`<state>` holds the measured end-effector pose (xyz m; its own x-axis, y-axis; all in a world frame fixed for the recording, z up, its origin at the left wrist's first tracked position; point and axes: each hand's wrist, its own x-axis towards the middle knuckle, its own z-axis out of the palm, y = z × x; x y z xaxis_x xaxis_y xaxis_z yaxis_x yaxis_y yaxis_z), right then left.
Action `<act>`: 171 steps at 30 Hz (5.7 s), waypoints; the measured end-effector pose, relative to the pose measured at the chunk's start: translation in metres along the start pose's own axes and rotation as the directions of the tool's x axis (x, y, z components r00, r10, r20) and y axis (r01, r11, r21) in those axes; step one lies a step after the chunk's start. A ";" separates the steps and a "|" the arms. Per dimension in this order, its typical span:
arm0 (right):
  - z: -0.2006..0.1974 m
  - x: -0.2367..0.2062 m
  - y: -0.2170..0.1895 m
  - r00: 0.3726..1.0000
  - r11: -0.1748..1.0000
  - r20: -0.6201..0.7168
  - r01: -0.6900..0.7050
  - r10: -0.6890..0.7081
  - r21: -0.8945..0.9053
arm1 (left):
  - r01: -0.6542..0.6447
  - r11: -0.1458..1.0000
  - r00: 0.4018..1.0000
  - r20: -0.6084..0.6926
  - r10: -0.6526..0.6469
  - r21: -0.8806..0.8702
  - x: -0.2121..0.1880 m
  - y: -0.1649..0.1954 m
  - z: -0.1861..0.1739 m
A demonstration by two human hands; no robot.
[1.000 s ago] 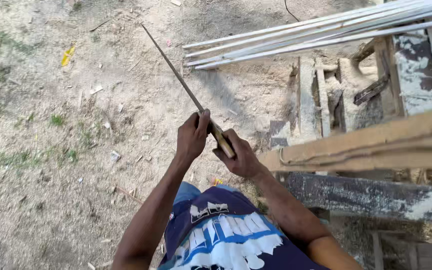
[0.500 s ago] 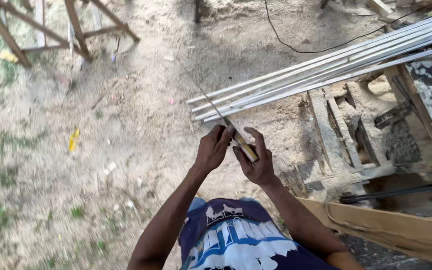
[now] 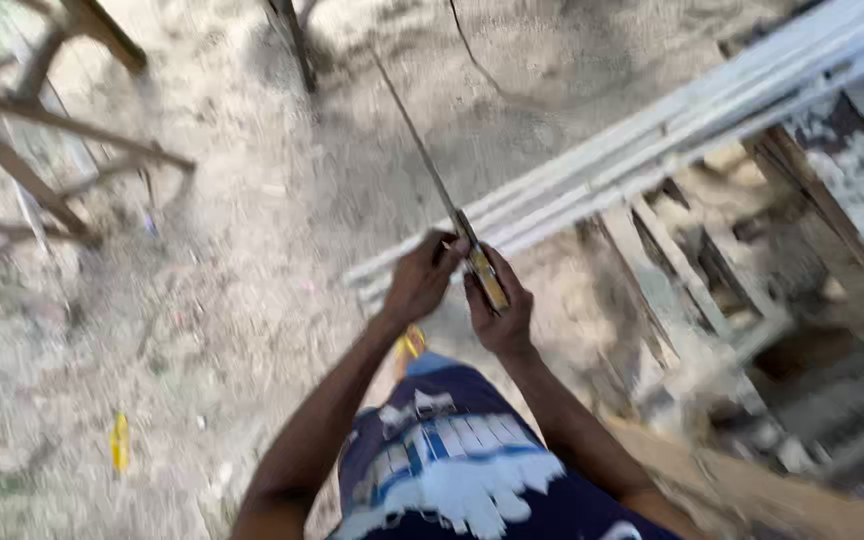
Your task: The person marks thin wooden strips with a pencil using a try square, then saws the strips to length with a hand saw on a low work beam. They carry strips between a stack and the cutting area and saw multiple pieces one after another.
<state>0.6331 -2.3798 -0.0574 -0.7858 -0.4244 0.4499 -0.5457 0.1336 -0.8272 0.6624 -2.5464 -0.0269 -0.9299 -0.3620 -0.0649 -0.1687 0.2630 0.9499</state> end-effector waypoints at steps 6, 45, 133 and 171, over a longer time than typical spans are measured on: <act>0.037 0.119 0.034 0.979 0.990 -0.155 -0.137 0.131 -0.030 | -0.051 0.998 0.991 0.119 0.054 -0.035 0.136 0.010 -0.023; -0.063 0.811 0.458 0.913 0.973 -0.340 -0.228 0.224 0.027 | -0.062 0.994 0.898 0.430 0.095 -0.090 0.972 0.095 0.123; 0.037 1.283 1.104 0.935 0.939 0.193 -0.322 0.296 0.121 | 0.486 0.821 0.822 -0.476 -0.313 0.300 1.816 -0.268 0.206; 0.005 1.259 1.094 0.937 0.957 0.215 -0.289 0.275 0.037 | 0.500 0.795 0.805 -0.522 -0.281 0.344 1.823 -0.268 0.211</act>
<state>-0.9521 -2.7724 -0.3980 -0.8240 -0.5533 0.1219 -0.2842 0.2176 -0.9337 -1.0570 -3.0882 -0.4643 -0.5310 -0.8322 -0.1595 -0.7114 0.3356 0.6175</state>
